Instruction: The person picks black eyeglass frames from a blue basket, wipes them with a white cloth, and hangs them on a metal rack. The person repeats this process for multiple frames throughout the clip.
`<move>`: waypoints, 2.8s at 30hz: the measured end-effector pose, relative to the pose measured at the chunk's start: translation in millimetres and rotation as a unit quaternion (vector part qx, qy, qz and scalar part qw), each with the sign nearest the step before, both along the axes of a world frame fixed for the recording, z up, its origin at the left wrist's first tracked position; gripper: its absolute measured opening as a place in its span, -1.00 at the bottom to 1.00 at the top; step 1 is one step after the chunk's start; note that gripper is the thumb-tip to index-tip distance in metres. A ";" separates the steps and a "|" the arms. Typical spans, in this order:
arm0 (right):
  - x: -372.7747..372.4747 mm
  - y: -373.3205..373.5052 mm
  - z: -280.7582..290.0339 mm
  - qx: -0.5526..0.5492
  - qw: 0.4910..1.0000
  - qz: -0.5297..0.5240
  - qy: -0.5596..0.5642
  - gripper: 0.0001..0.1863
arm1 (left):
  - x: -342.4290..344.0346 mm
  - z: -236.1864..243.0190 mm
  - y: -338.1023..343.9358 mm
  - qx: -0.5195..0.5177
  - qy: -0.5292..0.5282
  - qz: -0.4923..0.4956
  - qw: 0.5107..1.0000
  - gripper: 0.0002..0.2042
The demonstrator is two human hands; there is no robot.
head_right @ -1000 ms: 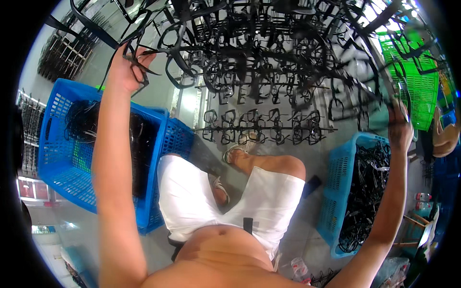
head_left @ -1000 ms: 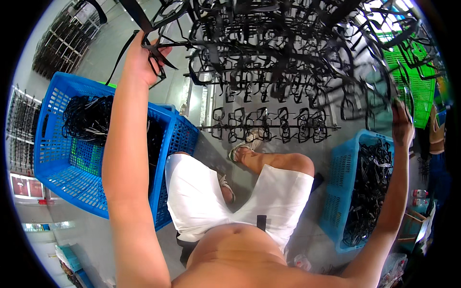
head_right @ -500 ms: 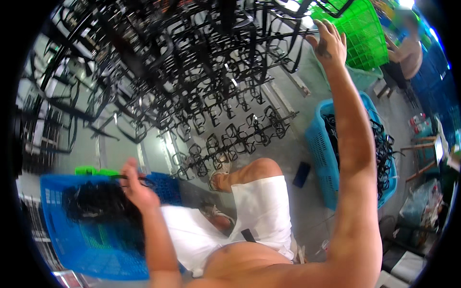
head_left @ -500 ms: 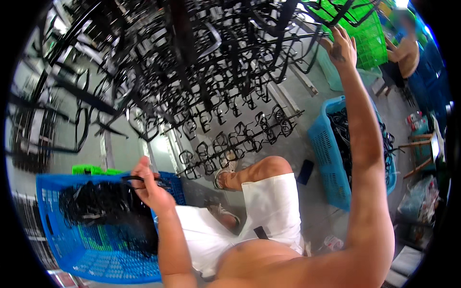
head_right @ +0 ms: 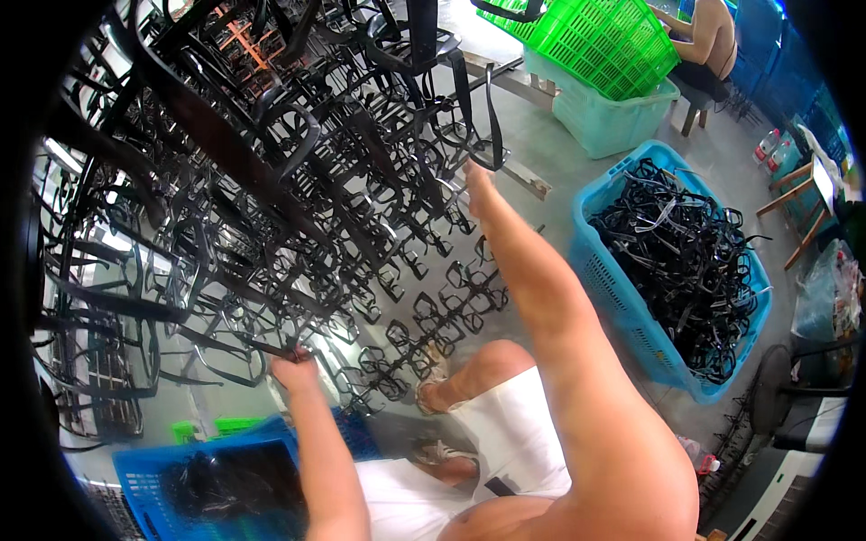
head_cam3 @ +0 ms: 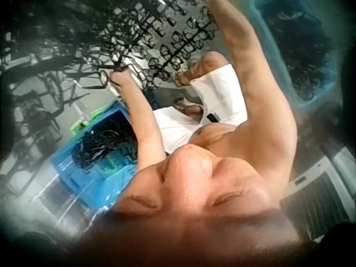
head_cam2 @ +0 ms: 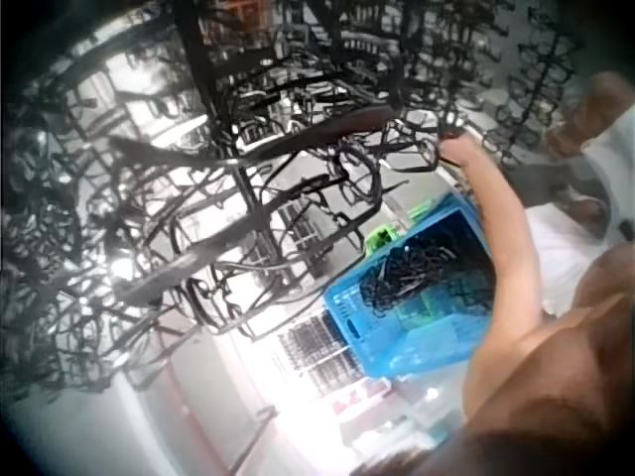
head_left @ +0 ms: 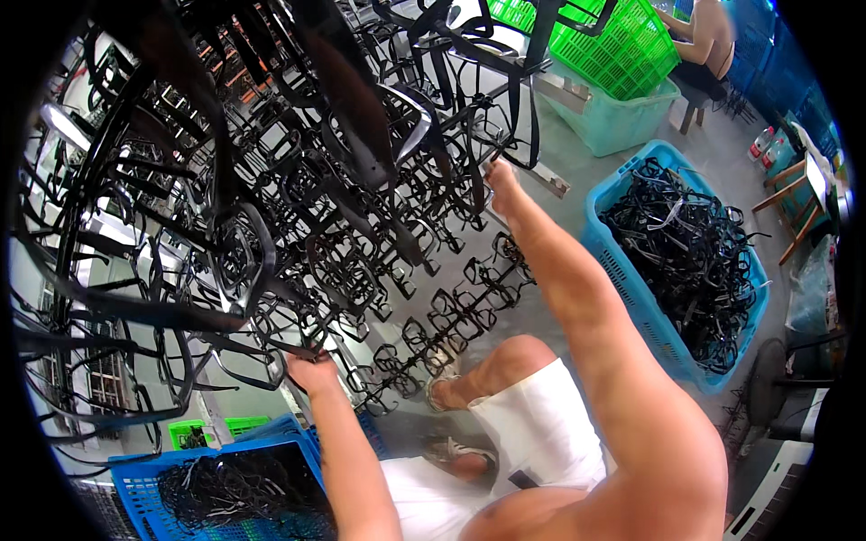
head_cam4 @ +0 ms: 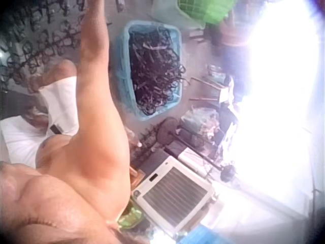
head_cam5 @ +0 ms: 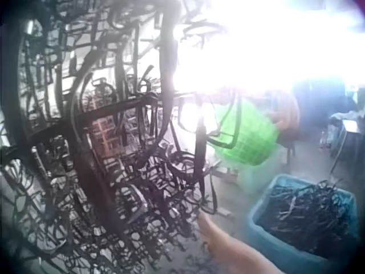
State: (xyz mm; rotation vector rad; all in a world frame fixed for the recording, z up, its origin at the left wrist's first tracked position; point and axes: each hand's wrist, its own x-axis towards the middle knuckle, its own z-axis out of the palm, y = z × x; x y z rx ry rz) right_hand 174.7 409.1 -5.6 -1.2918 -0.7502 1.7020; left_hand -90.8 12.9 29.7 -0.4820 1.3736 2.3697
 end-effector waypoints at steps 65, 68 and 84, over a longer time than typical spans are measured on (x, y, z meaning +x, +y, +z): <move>19.8 -482.7 111.2 0.165 0.866 0.465 0.082 -0.39 | 8.2 -125.9 -547.8 -0.659 0.000 -0.509 0.553 -0.45; -33.2 -462.6 90.9 0.106 0.901 0.415 0.068 -0.44 | 11.7 -52.1 -518.6 -0.682 -0.028 -0.526 0.507 -0.52; -136.1 -473.9 73.4 0.165 0.924 0.343 0.037 -0.59 | 27.1 112.3 -556.8 -0.374 -0.035 -0.315 0.872 -0.72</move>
